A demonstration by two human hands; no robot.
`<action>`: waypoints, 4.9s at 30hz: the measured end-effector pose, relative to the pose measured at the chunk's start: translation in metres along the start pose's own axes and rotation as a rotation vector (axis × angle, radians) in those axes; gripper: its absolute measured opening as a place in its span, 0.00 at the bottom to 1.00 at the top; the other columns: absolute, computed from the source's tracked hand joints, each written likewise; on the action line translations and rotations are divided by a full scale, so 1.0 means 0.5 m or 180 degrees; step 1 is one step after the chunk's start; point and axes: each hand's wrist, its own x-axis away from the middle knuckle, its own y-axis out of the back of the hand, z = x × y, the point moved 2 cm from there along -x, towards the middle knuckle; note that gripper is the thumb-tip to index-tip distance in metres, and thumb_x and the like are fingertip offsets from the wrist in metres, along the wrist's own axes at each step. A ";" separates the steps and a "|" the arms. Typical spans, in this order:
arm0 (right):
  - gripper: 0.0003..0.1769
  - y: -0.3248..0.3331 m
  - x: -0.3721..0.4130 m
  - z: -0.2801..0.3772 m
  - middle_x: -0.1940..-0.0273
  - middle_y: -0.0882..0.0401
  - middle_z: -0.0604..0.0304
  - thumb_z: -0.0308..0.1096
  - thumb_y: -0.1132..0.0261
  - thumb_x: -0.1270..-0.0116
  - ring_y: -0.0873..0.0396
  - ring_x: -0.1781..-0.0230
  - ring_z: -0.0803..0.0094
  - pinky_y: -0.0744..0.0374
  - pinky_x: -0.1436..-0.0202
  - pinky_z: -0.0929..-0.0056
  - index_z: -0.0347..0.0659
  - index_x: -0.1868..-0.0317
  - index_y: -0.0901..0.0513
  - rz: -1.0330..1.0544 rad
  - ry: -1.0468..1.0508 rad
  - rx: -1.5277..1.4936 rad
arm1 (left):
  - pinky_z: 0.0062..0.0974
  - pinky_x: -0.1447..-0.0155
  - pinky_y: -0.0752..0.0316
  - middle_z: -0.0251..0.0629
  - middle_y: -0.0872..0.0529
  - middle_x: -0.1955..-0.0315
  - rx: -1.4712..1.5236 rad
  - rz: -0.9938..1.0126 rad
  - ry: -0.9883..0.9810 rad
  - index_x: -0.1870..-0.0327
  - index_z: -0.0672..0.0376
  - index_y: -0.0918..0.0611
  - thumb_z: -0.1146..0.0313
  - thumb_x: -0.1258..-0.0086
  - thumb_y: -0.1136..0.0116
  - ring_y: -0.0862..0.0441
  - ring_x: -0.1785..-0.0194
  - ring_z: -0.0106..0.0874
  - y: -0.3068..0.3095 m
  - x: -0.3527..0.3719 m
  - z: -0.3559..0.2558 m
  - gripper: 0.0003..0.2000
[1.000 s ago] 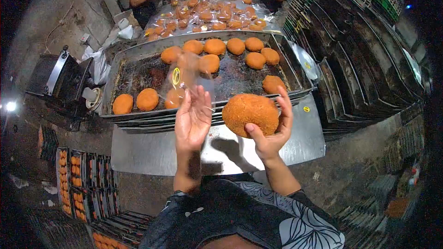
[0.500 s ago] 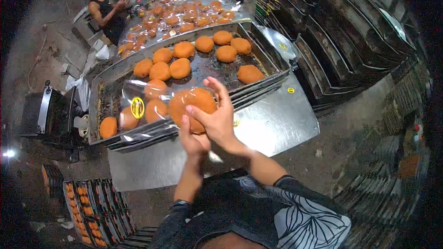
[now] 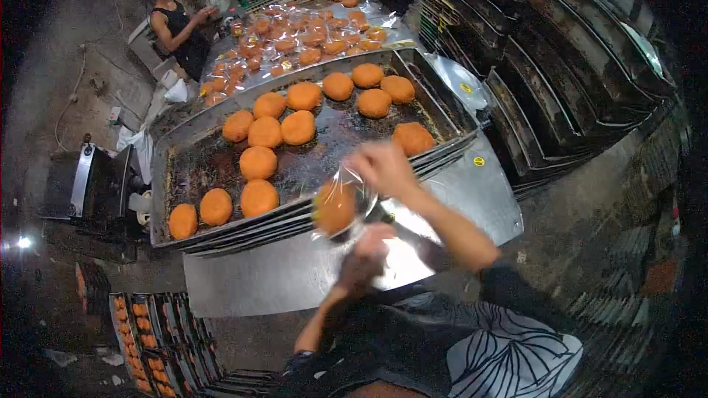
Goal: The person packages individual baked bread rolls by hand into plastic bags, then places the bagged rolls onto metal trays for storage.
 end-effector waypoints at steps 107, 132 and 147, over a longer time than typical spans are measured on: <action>0.17 -0.062 0.525 -0.170 0.77 0.24 0.52 0.32 0.43 0.44 0.27 0.85 0.65 0.28 0.81 0.73 0.37 0.53 0.29 0.0103 -0.2461 -0.0799 | 0.28 0.61 0.27 0.39 0.18 0.74 0.1362 -0.0113 0.1475 0.70 0.62 0.21 0.68 0.48 0.38 0.22 0.69 0.26 -0.170 -0.014 0.093 0.08; 0.33 0.044 0.010 -0.147 0.64 0.22 0.50 0.39 0.34 0.57 0.23 0.61 0.60 0.27 0.58 0.69 0.35 0.48 0.29 -0.0787 -0.0608 0.0237 | 0.53 0.42 0.39 0.41 0.29 0.55 0.4230 -0.4193 0.0252 0.45 0.58 0.37 0.68 0.46 0.53 0.33 0.45 0.41 0.348 0.031 0.006 0.24; 0.57 -0.063 0.149 0.110 0.56 0.23 0.59 0.33 0.28 0.68 0.31 0.70 0.62 0.29 0.63 0.69 0.27 0.38 0.51 -0.1547 0.0625 0.0277 | 0.37 0.40 0.39 0.44 0.30 0.47 0.3859 -0.2380 0.1078 0.45 0.64 0.35 0.62 0.37 0.55 0.32 0.44 0.38 0.143 -0.085 -0.051 0.21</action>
